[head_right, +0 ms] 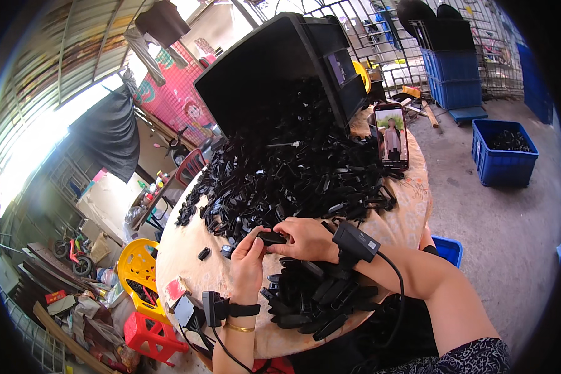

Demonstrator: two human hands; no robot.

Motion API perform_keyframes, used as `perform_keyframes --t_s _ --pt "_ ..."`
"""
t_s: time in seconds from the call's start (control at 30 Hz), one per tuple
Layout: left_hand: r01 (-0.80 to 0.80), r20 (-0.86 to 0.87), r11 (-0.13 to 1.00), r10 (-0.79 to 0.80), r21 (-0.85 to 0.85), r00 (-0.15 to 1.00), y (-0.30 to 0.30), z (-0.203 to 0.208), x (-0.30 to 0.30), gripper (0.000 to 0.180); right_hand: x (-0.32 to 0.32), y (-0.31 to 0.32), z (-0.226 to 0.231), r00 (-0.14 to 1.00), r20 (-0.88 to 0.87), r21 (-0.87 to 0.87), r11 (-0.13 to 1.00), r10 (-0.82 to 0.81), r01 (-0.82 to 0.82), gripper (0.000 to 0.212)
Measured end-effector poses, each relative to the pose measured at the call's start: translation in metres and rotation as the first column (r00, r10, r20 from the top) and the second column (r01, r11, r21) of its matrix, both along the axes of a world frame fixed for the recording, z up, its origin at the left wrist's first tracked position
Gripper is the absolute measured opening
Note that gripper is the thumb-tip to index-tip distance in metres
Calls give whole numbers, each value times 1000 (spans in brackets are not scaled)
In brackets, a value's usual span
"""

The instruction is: Assembling small black plastic components by hand at a table.

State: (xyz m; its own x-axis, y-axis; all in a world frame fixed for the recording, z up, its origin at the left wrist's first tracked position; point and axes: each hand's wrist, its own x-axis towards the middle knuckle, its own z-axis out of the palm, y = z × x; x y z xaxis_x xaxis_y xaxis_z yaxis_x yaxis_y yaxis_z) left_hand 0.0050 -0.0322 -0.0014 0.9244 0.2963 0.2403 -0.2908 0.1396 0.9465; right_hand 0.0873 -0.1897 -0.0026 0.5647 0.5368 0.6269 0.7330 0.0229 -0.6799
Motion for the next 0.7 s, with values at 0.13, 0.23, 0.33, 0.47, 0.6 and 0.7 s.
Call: perform_keyframes --t_s 0.13,0.23,0.33,0.47,0.6,0.7 --pt "75 5 997 -76 24 997 -1 4 0 28 3 0 -2 993 96 -57 996 72 -66 38" --pt "141 -27 986 -144 -91 989 2 3 -1 28 4 -2 -1 986 131 -52 993 108 -102 39" --pt "190 21 982 -190 -6 982 11 3 -2 27 1 -5 5 981 132 -85 988 142 -131 36" --pt "142 49 984 -148 105 988 6 6 -2 24 2 -4 2 975 186 49 990 124 -135 29" --pt "86 76 992 -94 95 993 0 8 -3 23 0 -3 0 979 179 45 993 96 -106 26" --pt "-8 59 991 0 135 998 -4 9 -4 24 2 -1 1 982 173 3 997 75 -77 28"
